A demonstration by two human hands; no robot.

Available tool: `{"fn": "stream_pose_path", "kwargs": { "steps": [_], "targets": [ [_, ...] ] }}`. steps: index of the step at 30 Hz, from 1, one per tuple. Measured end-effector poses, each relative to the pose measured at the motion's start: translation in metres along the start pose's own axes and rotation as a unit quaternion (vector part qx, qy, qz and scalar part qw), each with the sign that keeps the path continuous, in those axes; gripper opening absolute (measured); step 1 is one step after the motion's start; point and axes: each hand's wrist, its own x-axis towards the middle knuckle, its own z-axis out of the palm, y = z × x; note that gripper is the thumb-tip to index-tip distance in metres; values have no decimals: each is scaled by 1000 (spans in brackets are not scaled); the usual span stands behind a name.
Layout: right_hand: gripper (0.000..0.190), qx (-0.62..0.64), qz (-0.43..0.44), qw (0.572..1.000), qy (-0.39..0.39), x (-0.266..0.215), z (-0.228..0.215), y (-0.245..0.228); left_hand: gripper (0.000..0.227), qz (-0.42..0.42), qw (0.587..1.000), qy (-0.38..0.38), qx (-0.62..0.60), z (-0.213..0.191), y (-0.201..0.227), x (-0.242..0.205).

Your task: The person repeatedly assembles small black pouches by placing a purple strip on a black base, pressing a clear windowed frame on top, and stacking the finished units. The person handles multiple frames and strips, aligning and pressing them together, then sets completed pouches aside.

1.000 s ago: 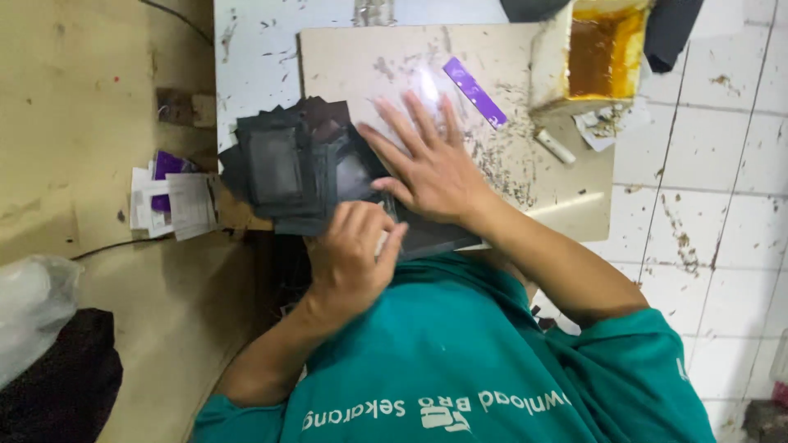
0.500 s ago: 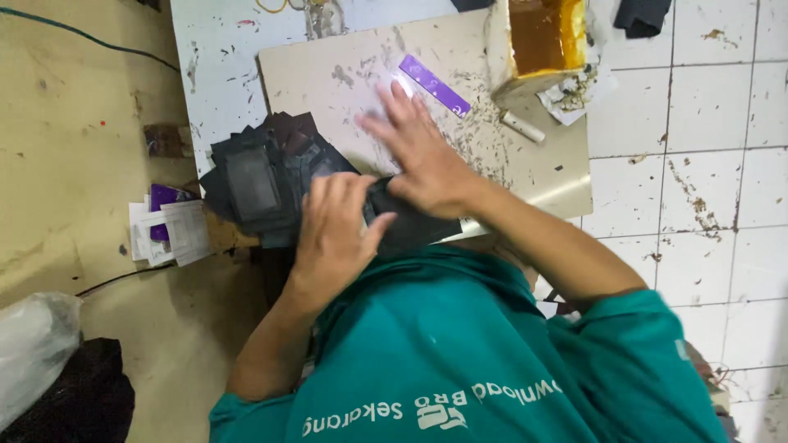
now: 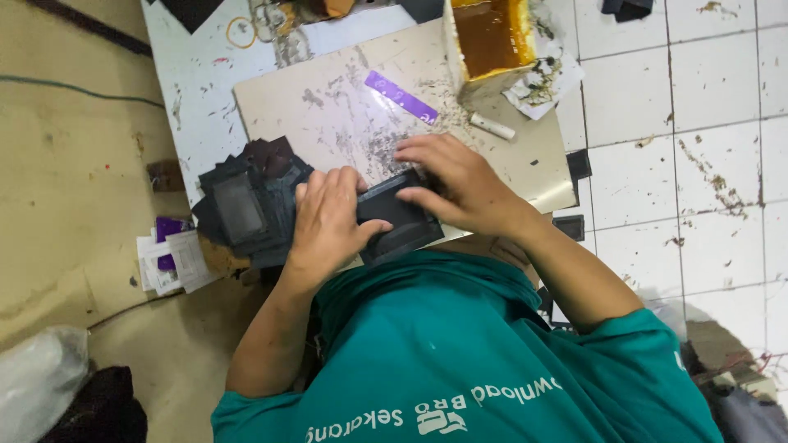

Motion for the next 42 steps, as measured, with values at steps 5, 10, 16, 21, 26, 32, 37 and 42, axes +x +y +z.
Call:
{"fn": "stream_pose_path", "kwargs": {
  "steps": [5,10,16,21,26,32,37,42],
  "targets": [
    [53,-151,-71,986,-7,-11,6,-2,42,77,995,52,-29,-17,25,-10],
    [19,-227,-136,964,17,-40,-18,-17,14,179,976,117,-46,-44,82,-22],
    [21,39,-75,996,21,-77,-115,-47,61,227,945,180,-153,-33,89,-8],
    [27,62,-36,997,16,-92,-116,-41,59,113,908,-76,-396,-10,86,23],
    [19,29,-49,998,2,-86,-114,-42,59,90,845,-127,-512,6,78,37],
    [20,45,-48,997,-39,-79,-110,-39,70,184,776,-242,-553,14,64,40],
    [17,81,-50,994,-47,-71,-116,-42,63,113,702,-279,-645,33,49,27],
    [12,-9,33,999,-24,-78,-117,-42,32,-47,775,-8,-630,7,28,1]
  ]
}}
